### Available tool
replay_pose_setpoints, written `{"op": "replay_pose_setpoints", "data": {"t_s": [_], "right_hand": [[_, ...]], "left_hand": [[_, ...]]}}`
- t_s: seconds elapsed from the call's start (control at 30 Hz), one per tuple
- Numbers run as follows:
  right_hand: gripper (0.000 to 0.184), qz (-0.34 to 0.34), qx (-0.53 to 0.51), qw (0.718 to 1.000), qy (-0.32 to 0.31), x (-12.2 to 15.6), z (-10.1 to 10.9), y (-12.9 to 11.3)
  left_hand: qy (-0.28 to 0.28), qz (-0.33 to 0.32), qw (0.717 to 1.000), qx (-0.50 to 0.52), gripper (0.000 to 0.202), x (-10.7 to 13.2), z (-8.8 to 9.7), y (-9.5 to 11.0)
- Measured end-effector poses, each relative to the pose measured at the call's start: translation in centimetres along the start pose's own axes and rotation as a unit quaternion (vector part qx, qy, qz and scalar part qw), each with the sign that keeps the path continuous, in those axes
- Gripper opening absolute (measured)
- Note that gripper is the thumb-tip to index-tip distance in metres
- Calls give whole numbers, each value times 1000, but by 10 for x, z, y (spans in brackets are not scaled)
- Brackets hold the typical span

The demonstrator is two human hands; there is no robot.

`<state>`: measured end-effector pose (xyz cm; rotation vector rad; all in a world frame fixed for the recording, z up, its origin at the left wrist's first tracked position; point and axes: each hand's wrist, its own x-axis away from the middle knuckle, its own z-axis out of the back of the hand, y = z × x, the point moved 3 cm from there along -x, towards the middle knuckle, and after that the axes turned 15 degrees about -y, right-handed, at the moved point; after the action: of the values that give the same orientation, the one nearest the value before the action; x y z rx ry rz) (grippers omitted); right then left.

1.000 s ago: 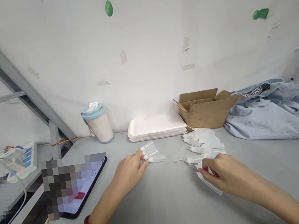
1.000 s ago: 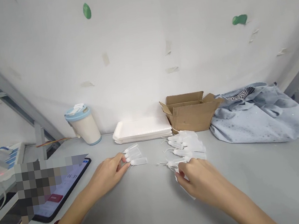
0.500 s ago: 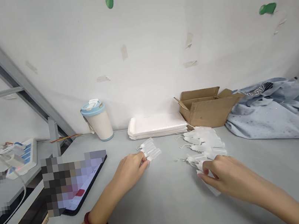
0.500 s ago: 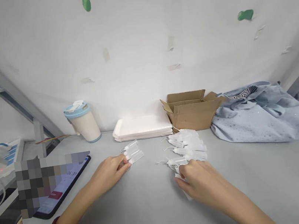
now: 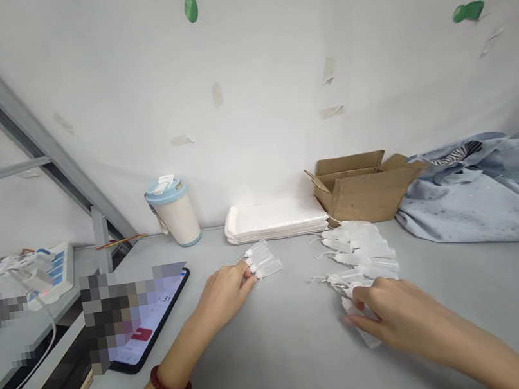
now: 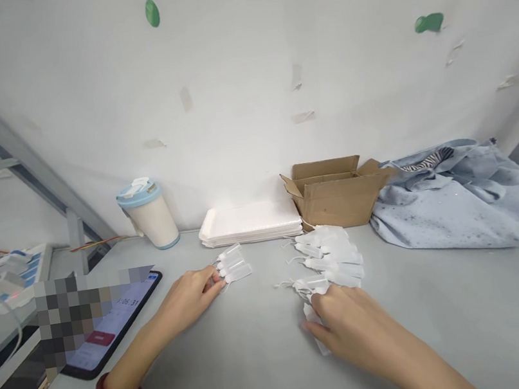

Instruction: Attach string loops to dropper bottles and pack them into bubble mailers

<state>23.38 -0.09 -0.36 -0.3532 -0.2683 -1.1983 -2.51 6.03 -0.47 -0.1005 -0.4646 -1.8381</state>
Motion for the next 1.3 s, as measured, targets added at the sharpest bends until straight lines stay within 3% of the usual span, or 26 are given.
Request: {"op": "replay_pose_setpoints", "data": {"t_s": [0.33,0.53,0.87,1.3], "right_hand": [[24,10,13,1000,-10,1,1,-5],[21,10,10,1000,-16,4,7,-11],[13,32,14,999,-10,1,3,-12],[10,60,-131,989,33,3,11,-11]], "left_hand": [[15,10,1000,8,16,0,-1,2],[52,-19,998,31,14,6,-2,14],[43,-74,996,34,17,13,-9,31],[26,-108,993,35,19,18,-14,39]]}}
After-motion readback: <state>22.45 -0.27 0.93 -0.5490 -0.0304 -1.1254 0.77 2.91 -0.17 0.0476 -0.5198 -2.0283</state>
